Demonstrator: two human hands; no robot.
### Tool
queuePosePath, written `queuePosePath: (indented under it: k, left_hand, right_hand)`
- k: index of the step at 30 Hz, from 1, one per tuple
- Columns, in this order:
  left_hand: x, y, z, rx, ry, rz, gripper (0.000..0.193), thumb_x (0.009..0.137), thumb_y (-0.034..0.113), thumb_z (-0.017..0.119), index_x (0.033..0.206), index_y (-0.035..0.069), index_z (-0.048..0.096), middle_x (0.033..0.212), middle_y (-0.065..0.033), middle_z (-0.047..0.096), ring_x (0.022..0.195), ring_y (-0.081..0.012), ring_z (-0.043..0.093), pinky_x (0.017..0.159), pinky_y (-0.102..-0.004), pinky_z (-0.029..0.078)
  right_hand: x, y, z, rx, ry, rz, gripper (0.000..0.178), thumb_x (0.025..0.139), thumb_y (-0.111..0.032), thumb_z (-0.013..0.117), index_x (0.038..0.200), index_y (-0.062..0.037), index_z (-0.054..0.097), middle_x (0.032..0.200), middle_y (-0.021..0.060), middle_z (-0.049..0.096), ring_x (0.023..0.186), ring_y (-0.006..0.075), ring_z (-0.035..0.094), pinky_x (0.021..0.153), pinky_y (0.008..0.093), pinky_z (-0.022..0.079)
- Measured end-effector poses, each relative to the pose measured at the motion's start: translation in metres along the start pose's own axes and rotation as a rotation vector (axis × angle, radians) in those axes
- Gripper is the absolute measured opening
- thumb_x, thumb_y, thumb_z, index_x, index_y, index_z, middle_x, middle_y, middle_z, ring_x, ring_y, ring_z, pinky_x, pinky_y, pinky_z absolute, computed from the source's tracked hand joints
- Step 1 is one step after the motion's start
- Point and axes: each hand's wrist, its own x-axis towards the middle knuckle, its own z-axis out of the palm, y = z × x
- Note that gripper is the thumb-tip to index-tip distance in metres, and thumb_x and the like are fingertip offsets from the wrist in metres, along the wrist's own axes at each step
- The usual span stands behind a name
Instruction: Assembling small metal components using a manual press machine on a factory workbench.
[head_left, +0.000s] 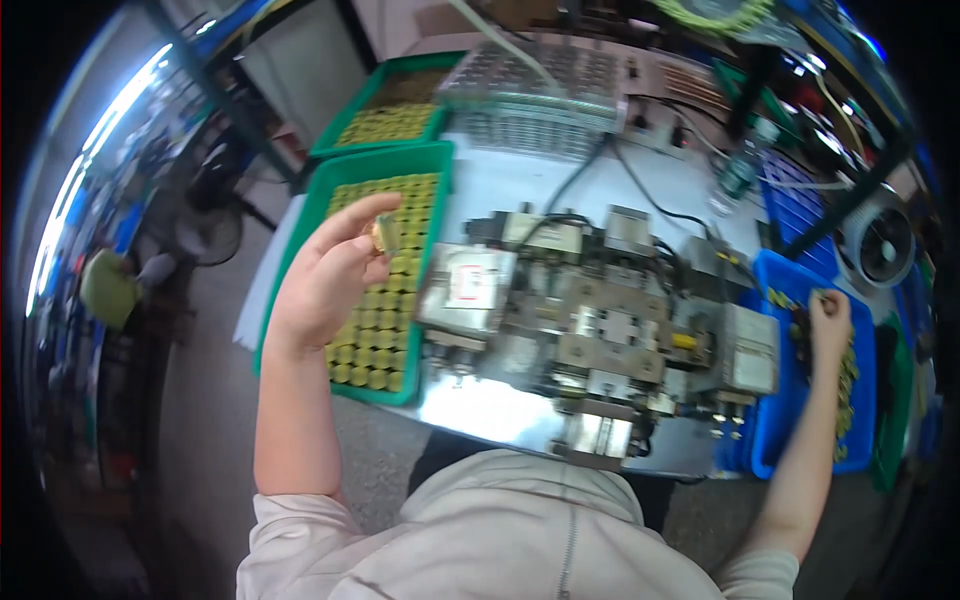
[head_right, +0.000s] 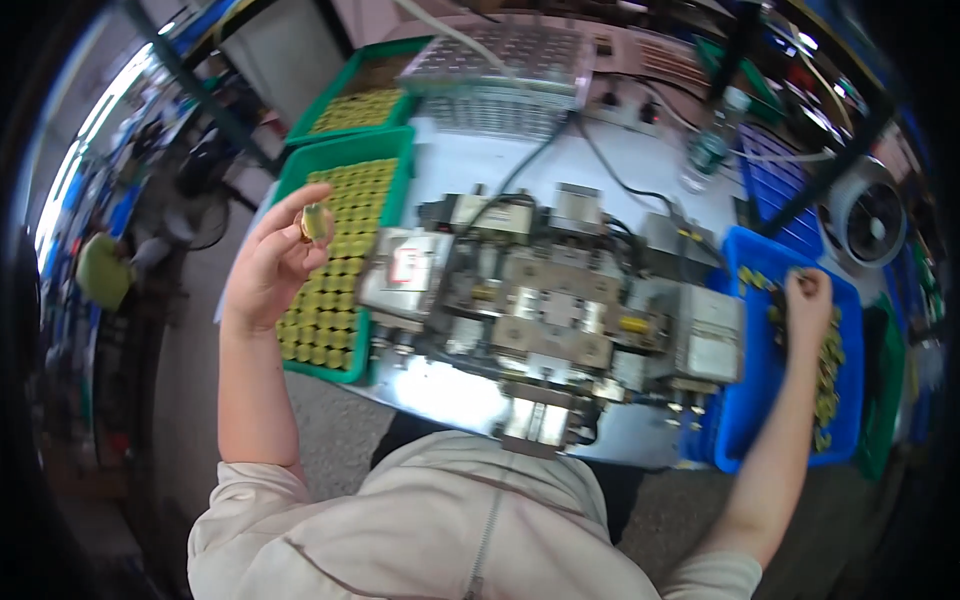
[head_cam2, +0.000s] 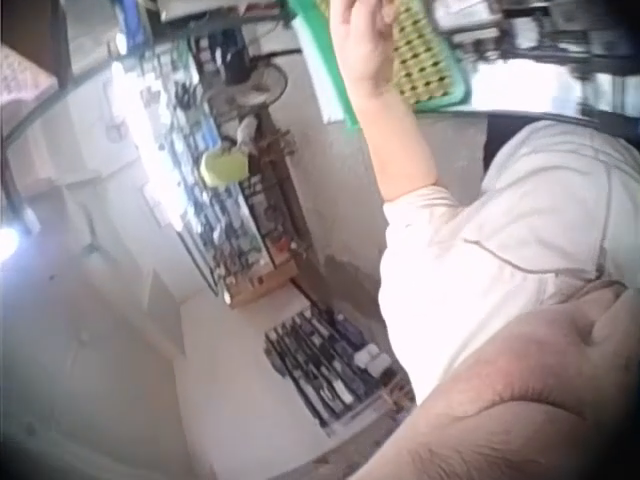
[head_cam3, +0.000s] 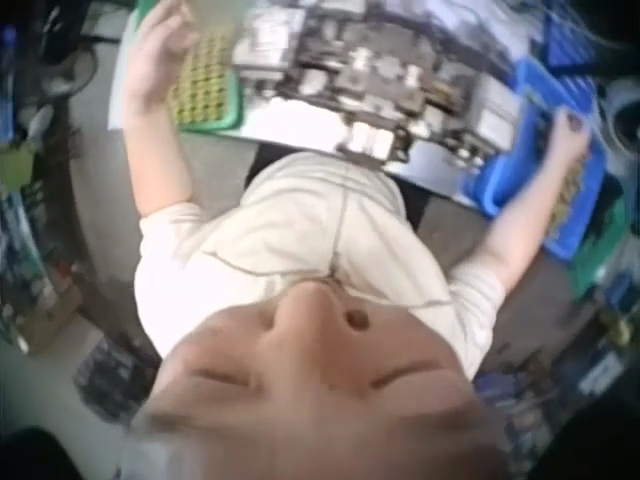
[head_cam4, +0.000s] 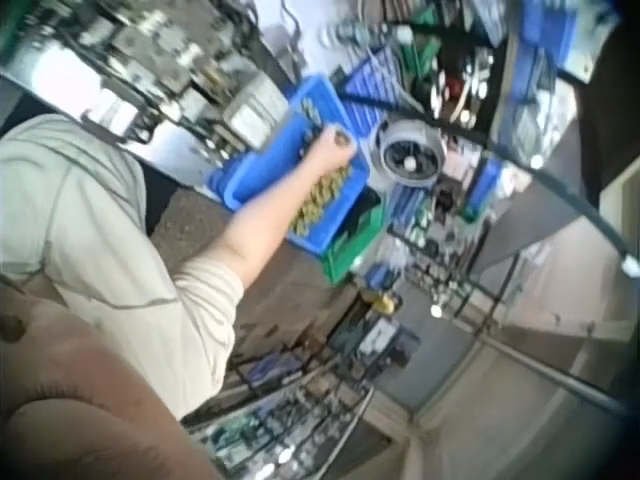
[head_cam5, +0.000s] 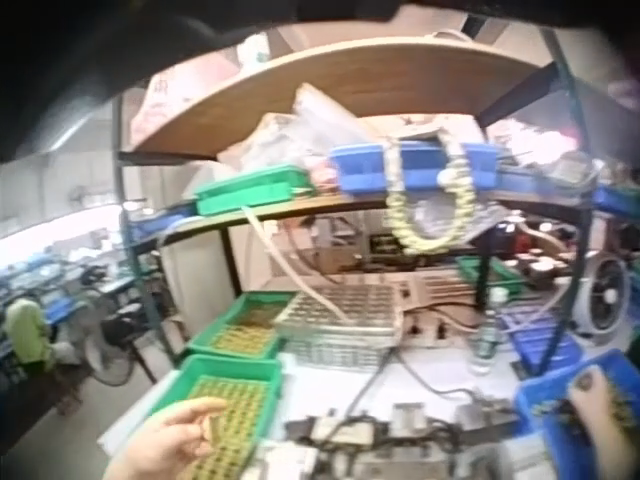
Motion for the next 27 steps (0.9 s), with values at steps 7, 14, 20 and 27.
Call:
queuePosePath:
  k: [7,14,20,27]
  left_hand:
    - [-0.061,-0.025,-0.123,0.306,0.320,-0.259,0.037,0.086,0.011,0.063,0.121,-0.001,0.063,0.096,-0.0064,0.062,0.082,-0.0126,0.055,0.069,-0.0200,0.043]
    - [-0.061,-0.022,-0.131,1.120,0.062,-0.536,0.034,0.081,0.013,0.067,0.113,0.002,0.069,0.091,-0.0048,0.063,0.076,-0.0130,0.056,0.067,-0.0225,0.045]
    - [-0.059,-0.045,-0.152,1.123,-0.046,-0.213,0.033,0.078,0.012,0.067,0.109,0.003,0.071,0.081,-0.0036,0.062,0.068,-0.0137,0.054,0.063,-0.0247,0.046]
    - [-0.046,-0.031,-0.140,1.125,-0.191,-0.550,0.038,0.080,0.013,0.070,0.117,0.007,0.070,0.078,-0.0011,0.062,0.067,-0.0131,0.057,0.061,-0.0244,0.046]
  right_hand:
    - [-0.013,-0.046,0.004,0.036,-0.084,-0.033,0.027,0.090,-0.024,0.069,0.107,-0.0051,0.063,0.087,0.0043,0.063,0.077,0.0152,0.058,0.074,0.0271,0.049]
    - [-0.005,0.008,-0.003,-0.040,-0.048,-0.006,0.032,0.092,-0.028,0.067,0.113,-0.0050,0.061,0.094,0.0054,0.064,0.083,0.0168,0.060,0.079,0.0279,0.049]
    - [0.021,0.065,-0.004,-0.100,-0.010,0.025,0.036,0.094,-0.032,0.066,0.118,-0.0048,0.060,0.100,0.0061,0.066,0.087,0.0179,0.062,0.084,0.0285,0.049]
    - [0.021,0.075,0.000,-0.086,-0.028,0.031,0.036,0.094,-0.031,0.065,0.117,-0.0043,0.060,0.097,0.0061,0.065,0.085,0.0170,0.061,0.081,0.0280,0.049]
